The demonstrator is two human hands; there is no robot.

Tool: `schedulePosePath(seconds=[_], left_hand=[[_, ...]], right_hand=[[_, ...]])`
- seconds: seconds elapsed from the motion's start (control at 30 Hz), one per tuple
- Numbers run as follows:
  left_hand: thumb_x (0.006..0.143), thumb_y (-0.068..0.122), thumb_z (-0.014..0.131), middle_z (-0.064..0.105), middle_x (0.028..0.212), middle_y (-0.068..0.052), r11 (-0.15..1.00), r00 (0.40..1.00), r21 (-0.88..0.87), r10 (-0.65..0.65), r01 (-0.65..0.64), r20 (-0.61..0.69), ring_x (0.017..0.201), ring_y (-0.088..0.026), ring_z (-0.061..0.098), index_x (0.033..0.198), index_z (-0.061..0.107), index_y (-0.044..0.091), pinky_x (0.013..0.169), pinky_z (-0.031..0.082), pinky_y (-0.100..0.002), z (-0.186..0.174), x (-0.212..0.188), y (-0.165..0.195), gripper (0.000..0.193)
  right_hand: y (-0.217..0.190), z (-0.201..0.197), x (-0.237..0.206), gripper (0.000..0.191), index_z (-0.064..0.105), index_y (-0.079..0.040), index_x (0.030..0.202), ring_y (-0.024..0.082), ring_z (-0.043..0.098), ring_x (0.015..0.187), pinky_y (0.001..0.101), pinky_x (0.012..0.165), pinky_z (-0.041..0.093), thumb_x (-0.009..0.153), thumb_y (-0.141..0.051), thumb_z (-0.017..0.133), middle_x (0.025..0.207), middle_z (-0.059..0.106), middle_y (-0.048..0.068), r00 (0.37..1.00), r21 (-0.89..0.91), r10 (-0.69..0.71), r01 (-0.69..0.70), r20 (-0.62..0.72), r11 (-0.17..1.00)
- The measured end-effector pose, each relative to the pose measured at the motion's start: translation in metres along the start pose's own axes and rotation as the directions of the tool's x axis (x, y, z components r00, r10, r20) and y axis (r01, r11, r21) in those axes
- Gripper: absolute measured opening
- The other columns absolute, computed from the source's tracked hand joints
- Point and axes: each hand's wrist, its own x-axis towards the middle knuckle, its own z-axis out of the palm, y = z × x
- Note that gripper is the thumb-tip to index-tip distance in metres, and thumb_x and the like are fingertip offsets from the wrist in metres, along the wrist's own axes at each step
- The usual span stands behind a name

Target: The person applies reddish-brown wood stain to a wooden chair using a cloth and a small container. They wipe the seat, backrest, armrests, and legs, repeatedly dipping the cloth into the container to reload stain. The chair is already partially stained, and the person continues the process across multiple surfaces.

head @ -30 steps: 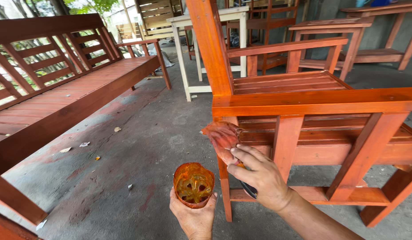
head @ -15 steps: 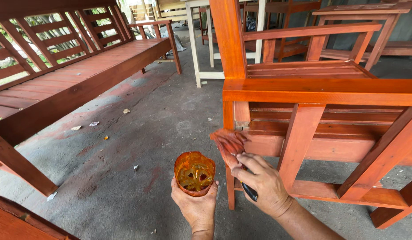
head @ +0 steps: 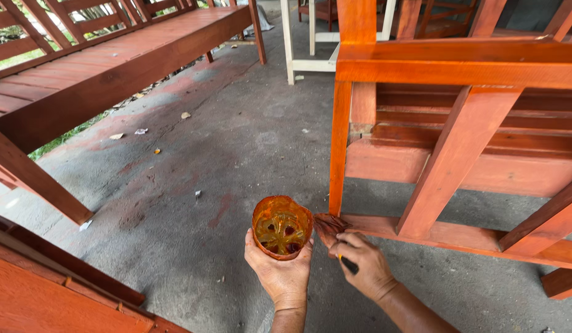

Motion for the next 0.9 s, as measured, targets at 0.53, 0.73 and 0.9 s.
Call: schedulePosePath(seconds=[0.53,0.73,0.9], left_hand=[[0.05,0.024,0.102,0.041,0.137,-0.016,0.991,0.993,-0.064,0.118,-0.119,-0.017,0.132,-0.033,0.049,0.148,0.029,0.002,0.113,0.045,-0.041,0.023,-0.006,-0.001,0.124],[0.052,0.026,0.102,0.041,0.136,-0.016,0.993,0.994,-0.021,0.112,-0.112,-0.02,0.131,-0.033,0.049,0.148,0.029,0.002,0.113,0.045,-0.042,0.034,-0.01,-0.026,0.123],[0.052,0.028,0.103,0.041,0.134,-0.017,0.991,0.991,0.042,0.126,-0.125,-0.036,0.13,-0.034,0.047,0.147,0.029,0.001,0.113,0.044,-0.044,0.038,-0.012,-0.045,0.124]], right_hand=[[0.018,-0.026,-0.008,0.024,0.077,-0.012,0.094,0.022,0.076,0.096,0.0334,0.081,0.062,0.074,0.0,0.08,0.107,0.076,0.005,0.989,0.127,0.143,-0.138,-0.037,0.982],[0.05,0.017,-0.037,0.025,0.075,-0.013,0.092,0.023,0.074,0.1,0.0335,0.089,0.062,0.07,-0.001,0.08,0.114,0.073,0.003,0.987,0.124,0.14,-0.149,0.078,0.981],[0.06,0.036,-0.046,0.026,0.074,-0.015,0.094,0.022,0.072,0.102,0.0339,0.089,0.062,0.072,-0.004,0.082,0.111,0.071,0.001,0.975,0.04,0.11,-0.12,0.19,0.992]])
